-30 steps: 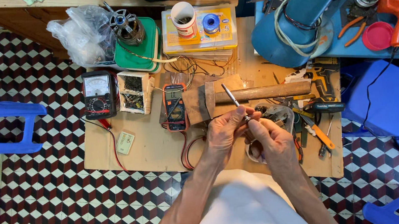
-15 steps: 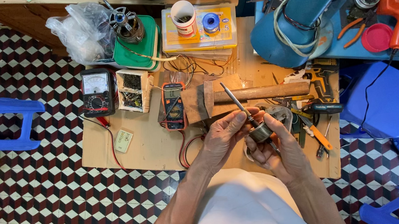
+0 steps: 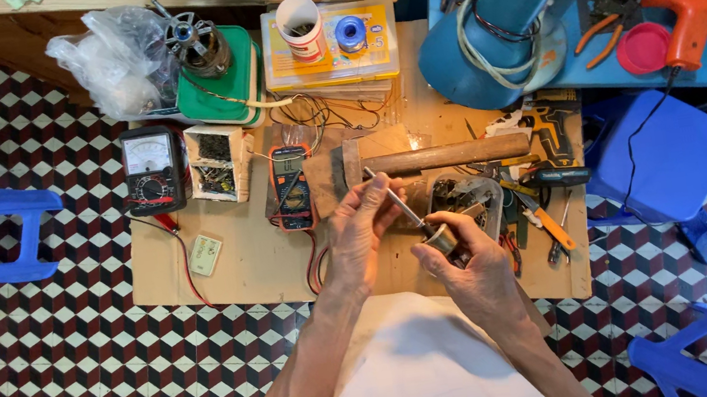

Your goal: The person uses a hammer and punch to drive a metal pin into a small cylindrical component on a workbench. They repeatedly position the pin, strike it with the hammer, and inspect the fit, working over a wooden block and anvil-like support.

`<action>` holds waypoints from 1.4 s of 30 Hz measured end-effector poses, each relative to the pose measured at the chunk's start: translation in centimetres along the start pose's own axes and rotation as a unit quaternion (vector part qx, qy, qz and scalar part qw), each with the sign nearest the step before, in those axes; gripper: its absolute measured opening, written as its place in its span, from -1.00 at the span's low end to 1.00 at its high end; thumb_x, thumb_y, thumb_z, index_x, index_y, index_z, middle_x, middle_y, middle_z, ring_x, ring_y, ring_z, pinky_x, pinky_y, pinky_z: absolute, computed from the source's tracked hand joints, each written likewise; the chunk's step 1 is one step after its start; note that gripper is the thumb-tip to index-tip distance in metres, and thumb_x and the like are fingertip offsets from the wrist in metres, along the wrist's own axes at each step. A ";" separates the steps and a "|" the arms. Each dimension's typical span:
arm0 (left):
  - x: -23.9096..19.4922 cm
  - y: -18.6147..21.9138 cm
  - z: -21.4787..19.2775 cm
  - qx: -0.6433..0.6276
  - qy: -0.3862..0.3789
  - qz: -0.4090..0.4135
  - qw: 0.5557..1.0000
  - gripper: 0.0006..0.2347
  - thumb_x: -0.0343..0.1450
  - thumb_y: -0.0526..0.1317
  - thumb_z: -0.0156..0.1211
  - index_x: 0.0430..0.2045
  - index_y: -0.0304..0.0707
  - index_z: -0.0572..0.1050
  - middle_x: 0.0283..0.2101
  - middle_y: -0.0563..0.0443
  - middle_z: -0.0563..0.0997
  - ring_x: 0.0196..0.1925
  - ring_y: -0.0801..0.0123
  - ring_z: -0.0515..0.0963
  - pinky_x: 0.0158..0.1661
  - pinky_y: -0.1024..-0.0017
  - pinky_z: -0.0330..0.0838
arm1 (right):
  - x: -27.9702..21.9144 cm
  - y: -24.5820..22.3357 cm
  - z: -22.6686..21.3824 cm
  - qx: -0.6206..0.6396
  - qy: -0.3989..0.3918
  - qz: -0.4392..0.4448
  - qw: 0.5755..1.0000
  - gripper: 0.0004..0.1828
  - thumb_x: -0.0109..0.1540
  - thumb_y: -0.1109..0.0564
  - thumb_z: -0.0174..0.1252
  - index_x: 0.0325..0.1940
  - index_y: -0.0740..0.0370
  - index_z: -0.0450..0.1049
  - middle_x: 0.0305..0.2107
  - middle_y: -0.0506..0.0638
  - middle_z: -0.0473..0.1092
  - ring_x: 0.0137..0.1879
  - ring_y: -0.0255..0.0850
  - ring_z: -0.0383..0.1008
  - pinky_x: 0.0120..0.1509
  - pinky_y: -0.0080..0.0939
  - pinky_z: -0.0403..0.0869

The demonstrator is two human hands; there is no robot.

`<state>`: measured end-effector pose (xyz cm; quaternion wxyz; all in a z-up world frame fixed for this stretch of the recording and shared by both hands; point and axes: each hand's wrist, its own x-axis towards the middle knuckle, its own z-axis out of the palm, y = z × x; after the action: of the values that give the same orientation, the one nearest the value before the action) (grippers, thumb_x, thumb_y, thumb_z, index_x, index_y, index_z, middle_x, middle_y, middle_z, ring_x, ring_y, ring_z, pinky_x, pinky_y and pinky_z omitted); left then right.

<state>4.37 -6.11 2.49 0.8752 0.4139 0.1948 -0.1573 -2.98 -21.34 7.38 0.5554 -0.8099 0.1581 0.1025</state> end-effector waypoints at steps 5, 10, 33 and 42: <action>1.6 2.7 -1.5 -0.023 0.046 0.030 0.998 -0.77 0.44 -0.14 0.30 -0.18 -0.32 0.58 -0.19 0.01 0.67 -0.15 0.46 0.65 -0.04 0.47 0.58 | -1.0 3.0 -1.0 0.017 -0.033 0.017 0.999 -0.59 0.19 0.07 0.32 0.10 0.20 0.51 -0.38 -0.10 0.48 -0.32 -0.43 0.41 -0.26 -0.36 0.43; 1.2 4.3 -3.9 0.087 0.049 0.096 0.990 -0.70 0.46 -0.20 0.29 0.01 -0.41 0.55 -0.18 0.00 0.65 -0.20 0.48 0.62 -0.08 0.47 0.58 | 0.0 10.2 -2.4 0.302 0.009 0.141 0.943 -0.54 0.27 0.02 0.21 0.17 0.36 0.49 -0.34 -0.02 0.52 -0.29 -0.38 0.40 -0.17 -0.38 0.41; -0.8 1.7 -7.3 0.160 0.112 0.133 0.972 -0.75 0.46 -0.24 0.26 -0.06 -0.42 0.54 -0.25 -0.03 0.67 -0.23 0.46 0.67 -0.11 0.49 0.63 | 10.3 19.8 -2.0 -0.303 0.211 -0.054 0.928 -0.64 0.23 0.04 0.27 0.03 0.30 0.55 -0.13 0.35 0.42 0.05 0.24 0.39 0.13 0.16 0.38; 0.8 4.1 -9.7 0.349 0.145 0.224 0.898 -0.78 0.46 -0.28 0.26 -0.06 -0.42 0.57 -0.17 -0.07 0.73 -0.16 0.52 0.69 -0.14 0.54 0.58 | 3.2 19.9 -1.4 -0.410 0.094 -0.066 0.905 -0.50 0.13 -0.02 0.32 0.06 0.32 0.52 -0.13 0.20 0.43 0.08 0.14 0.38 0.17 0.11 0.35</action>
<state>4.84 3.92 -0.76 0.6485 0.7440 0.1539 0.0464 -7.41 -29.75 -10.46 0.1623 -0.9807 0.0994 0.0446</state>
